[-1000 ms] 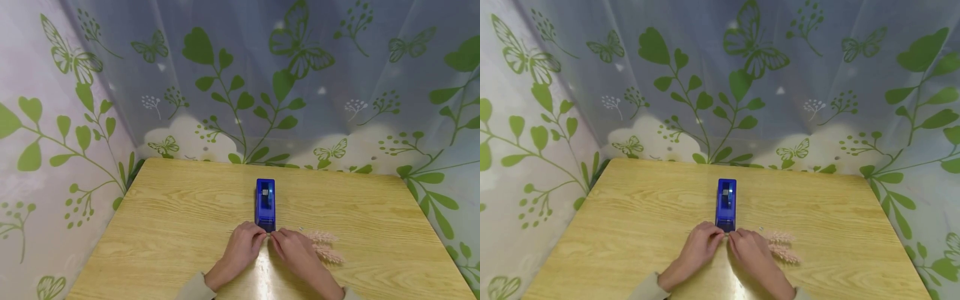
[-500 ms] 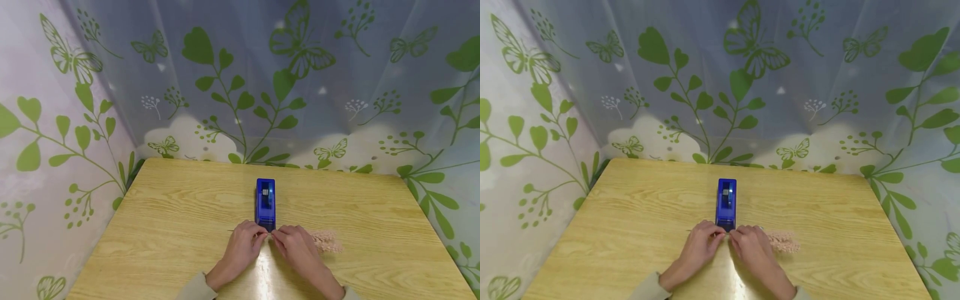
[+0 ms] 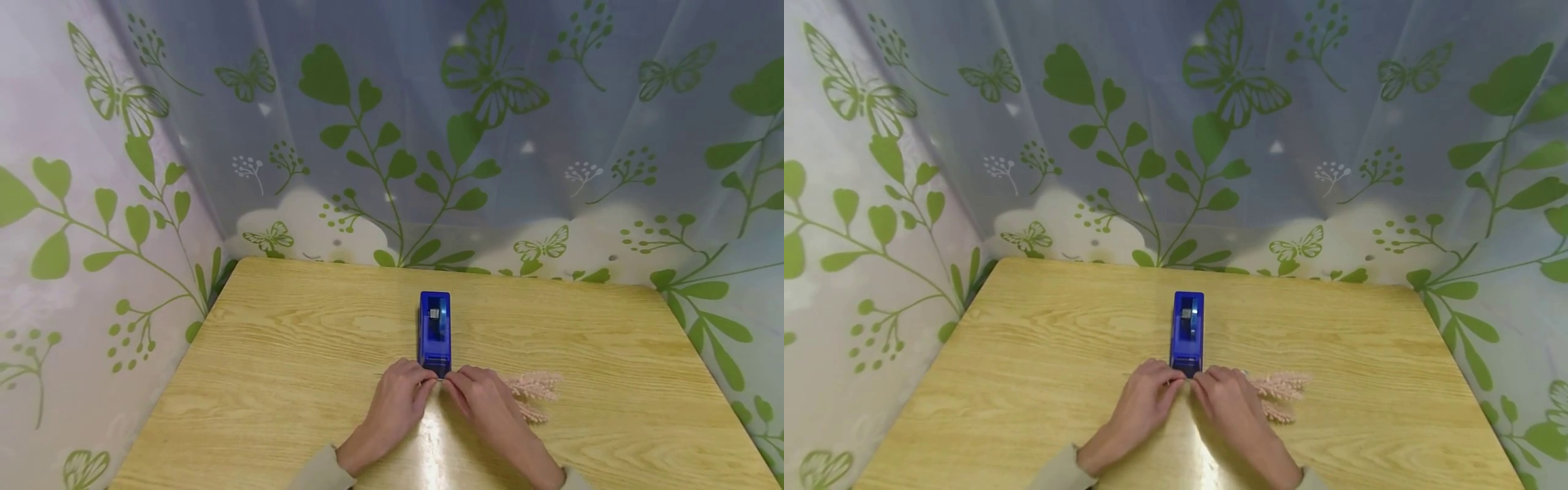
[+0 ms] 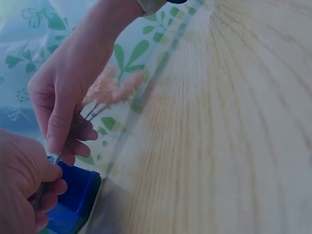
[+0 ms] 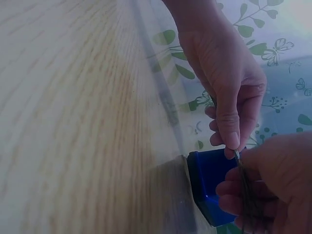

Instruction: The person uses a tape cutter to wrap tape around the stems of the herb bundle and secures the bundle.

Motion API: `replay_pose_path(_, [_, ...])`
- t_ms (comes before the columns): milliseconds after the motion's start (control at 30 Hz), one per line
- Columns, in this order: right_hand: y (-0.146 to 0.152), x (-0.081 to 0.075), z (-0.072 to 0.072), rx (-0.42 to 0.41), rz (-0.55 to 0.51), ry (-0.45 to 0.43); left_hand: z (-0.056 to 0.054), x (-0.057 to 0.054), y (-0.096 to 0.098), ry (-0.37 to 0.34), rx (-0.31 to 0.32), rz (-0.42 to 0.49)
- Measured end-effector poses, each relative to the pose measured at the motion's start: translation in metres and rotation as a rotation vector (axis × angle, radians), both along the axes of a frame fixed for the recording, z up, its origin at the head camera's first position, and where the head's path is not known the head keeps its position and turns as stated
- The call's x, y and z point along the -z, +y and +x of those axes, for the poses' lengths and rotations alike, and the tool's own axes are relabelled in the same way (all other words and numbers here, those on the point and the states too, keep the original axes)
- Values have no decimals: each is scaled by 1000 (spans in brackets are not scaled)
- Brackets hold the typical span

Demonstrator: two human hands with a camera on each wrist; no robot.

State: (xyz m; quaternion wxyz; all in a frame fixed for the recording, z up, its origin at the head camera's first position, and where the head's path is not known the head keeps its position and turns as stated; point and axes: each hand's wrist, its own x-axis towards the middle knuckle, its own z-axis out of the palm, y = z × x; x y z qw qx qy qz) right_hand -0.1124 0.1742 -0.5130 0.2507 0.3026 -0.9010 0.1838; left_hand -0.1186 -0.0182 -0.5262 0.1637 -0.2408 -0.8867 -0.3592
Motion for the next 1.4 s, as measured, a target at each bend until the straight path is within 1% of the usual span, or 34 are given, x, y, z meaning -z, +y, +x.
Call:
replay_pose_path(133, [-2,-1,2,29,27,-59,-1,0,-1,18,-3,13])
replay_pose_path(200, [-2,0,2,34,32,-48,-1,1,-1,20,-4,18])
replay_pose_path(400, [-1,3,0,10,19,31,-1,2,-1,35,-10,26])
replay_pose_path(567, [0,3,-1,-9,4,70,1,3,0,43,-20,23])
replay_pose_path(700, [0,4,-2,-12,-12,92,2,2,0,32,-29,12])
replay_pose_path(867, [1,4,-3,-13,-32,97,2,0,1,16,-39,-17])
replay_pose_path(1067, [3,4,-5,-19,-56,118,1,0,3,42,-39,-38])
replay_pose_path(1233, [3,4,-5,-3,-57,107,1,0,3,45,-35,-7])
replay_pose_path(1400, [1,4,-3,40,7,71,0,-1,2,56,-27,31])
